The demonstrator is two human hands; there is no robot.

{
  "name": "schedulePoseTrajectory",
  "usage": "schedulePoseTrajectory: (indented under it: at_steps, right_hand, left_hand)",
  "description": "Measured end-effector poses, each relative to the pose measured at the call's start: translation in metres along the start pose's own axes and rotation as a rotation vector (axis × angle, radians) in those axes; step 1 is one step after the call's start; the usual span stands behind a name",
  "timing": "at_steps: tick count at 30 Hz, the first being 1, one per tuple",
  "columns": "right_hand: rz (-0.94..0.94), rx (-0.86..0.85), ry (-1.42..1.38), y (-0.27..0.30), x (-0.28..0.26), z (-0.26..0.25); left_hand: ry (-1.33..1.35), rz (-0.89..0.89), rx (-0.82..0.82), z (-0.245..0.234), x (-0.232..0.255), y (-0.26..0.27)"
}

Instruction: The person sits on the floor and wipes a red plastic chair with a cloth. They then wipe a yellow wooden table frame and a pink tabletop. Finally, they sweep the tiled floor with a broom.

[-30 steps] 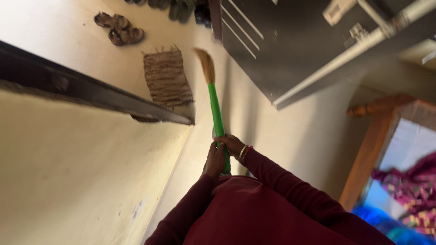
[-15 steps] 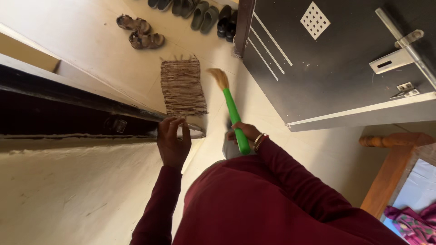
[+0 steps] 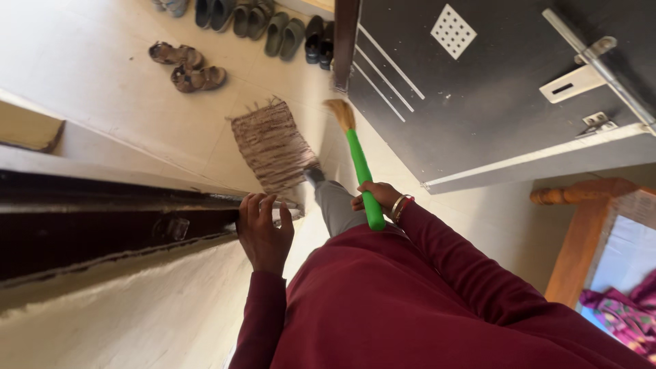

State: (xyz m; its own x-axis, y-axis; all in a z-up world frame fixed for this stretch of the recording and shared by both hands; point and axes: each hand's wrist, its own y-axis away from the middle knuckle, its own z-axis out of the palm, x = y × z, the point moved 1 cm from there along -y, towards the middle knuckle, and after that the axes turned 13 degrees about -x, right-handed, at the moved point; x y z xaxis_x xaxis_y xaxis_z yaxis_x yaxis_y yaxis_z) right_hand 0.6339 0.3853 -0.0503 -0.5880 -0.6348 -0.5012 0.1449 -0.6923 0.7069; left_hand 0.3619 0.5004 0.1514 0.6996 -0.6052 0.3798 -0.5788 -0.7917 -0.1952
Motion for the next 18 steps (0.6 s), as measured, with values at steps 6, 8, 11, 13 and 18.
schedulePoseTrajectory:
  at_steps: [6, 8, 11, 13, 18]
  right_hand:
    - [0.102, 0.05, -0.022, 0.038, 0.006, -0.001]
    - [0.134, 0.075, 0.018, 0.05, 0.024, -0.008]
    - [0.149, 0.126, 0.085, 0.063, 0.057, -0.024]
    - [0.139, 0.169, 0.092, 0.067, 0.085, -0.034]
    - [0.191, 0.28, -0.007, 0.069, 0.167, -0.058]
  left_hand:
    - [-0.031, -0.014, -0.044, 0.008, -0.007, 0.001]
    - [-0.029, -0.025, -0.062, 0.009, -0.007, 0.005]
    - [-0.01, -0.029, -0.079, 0.011, -0.008, 0.007]
    - [0.001, -0.026, -0.101, 0.012, -0.01, 0.009]
    - [-0.017, 0.01, -0.197, 0.026, -0.014, 0.007]
